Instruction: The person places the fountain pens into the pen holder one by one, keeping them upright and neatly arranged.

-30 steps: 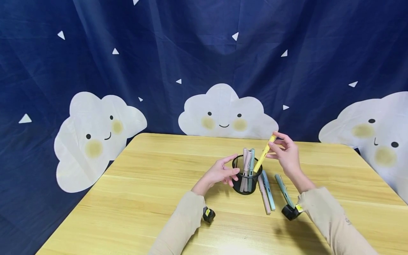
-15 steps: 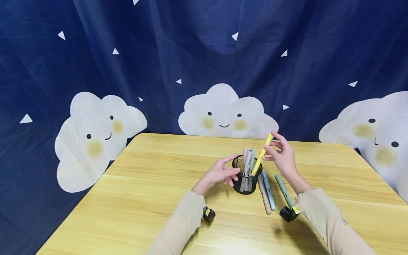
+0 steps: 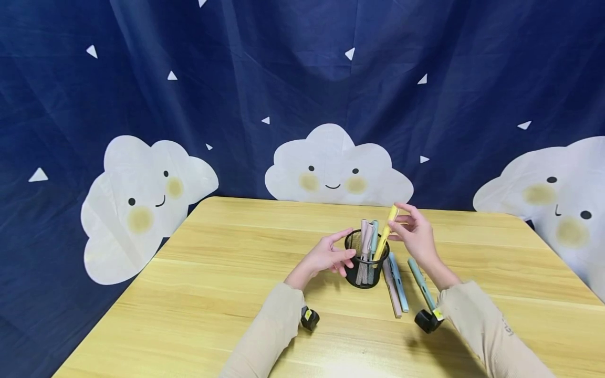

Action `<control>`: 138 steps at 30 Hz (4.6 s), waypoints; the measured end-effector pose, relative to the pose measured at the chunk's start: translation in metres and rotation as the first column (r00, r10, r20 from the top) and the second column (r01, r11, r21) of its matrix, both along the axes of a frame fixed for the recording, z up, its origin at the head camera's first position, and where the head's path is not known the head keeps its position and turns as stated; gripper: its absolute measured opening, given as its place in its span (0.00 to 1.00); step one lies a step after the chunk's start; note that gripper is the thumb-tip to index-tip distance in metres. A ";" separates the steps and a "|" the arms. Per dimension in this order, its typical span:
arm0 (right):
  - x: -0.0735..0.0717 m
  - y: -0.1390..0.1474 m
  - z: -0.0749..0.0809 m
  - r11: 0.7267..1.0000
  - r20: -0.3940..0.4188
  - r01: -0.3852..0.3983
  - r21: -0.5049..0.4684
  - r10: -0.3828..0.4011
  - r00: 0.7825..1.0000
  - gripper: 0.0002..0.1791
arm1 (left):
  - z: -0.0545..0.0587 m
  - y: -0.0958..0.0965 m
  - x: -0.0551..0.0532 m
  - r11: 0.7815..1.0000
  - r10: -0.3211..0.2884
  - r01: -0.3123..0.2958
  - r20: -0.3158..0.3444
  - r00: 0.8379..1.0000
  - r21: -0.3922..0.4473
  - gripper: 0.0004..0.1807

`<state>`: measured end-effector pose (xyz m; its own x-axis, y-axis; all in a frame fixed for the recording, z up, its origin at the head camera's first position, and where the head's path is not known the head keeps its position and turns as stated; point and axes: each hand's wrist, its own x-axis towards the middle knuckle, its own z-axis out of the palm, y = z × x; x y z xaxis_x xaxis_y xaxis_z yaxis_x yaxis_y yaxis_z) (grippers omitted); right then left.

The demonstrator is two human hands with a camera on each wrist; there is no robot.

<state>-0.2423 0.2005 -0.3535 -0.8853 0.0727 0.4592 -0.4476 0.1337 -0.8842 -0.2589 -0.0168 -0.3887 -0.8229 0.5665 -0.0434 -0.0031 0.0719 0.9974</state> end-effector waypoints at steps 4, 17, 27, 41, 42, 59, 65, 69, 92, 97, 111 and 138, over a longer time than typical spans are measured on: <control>0.001 -0.002 -0.002 0.998 -0.010 0.003 0.070 -0.002 1.000 0.19 | 0.000 0.000 0.000 1.000 0.004 -0.004 0.006 1.000 0.004 0.35; 0.006 -0.007 0.002 0.977 -0.032 0.023 0.213 -0.016 0.999 0.17 | -0.002 0.001 -0.002 1.000 0.012 -0.012 -0.008 1.000 -0.014 0.35; 0.019 -0.016 0.018 0.978 -0.042 0.021 0.205 -0.013 0.999 0.13 | -0.003 0.001 -0.003 1.000 0.010 -0.010 -0.002 1.000 -0.011 0.34; 0.018 -0.016 0.013 0.981 -0.039 0.039 0.191 -0.032 0.999 0.07 | -0.002 0.001 -0.002 1.000 0.010 -0.010 -0.001 1.000 -0.020 0.34; 0.018 -0.016 0.013 0.980 -0.039 0.041 0.197 -0.034 0.999 0.07 | -0.002 0.001 -0.002 1.000 0.008 -0.008 -0.002 1.000 -0.019 0.34; 0.003 0.004 -0.011 0.991 0.009 -0.007 0.134 0.005 1.000 0.12 | -0.001 0.001 -0.001 1.000 0.007 -0.007 -0.010 1.000 -0.019 0.34; 0.011 0.005 -0.004 0.990 0.027 -0.009 0.144 0.005 1.000 0.12 | -0.001 0.001 -0.002 1.000 0.007 -0.007 -0.002 1.000 -0.012 0.34; 0.007 0.012 -0.015 0.989 0.010 -0.023 0.149 0.022 1.000 0.13 | -0.003 0.001 -0.002 1.000 0.006 -0.006 0.001 1.000 -0.009 0.34; 0.002 0.045 -0.048 0.987 0.077 -0.032 0.155 0.021 0.997 0.18 | -0.004 0.001 -0.003 1.000 0.007 -0.007 -0.012 1.000 -0.010 0.34; -0.024 0.071 -0.088 0.990 0.065 -0.067 0.126 0.059 0.996 0.20 | -0.004 0.001 -0.002 1.000 0.010 -0.011 -0.008 1.000 -0.005 0.34; 0.012 0.056 -0.051 0.980 0.182 -0.038 0.196 0.002 0.983 0.21 | 0.010 -0.002 0.005 1.000 -0.014 0.014 -0.007 1.000 -0.008 0.34; 0.020 0.067 -0.048 0.942 0.278 -0.110 0.316 0.019 0.960 0.19 | 0.021 -0.004 0.014 1.000 -0.018 0.018 0.004 1.000 0.003 0.34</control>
<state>-0.2225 0.2675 -0.4011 -0.9758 -0.1017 0.1935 -0.2184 0.4129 -0.8842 -0.2449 -0.0210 -0.3682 -0.8126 0.5810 -0.0451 -0.0058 0.0693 0.9976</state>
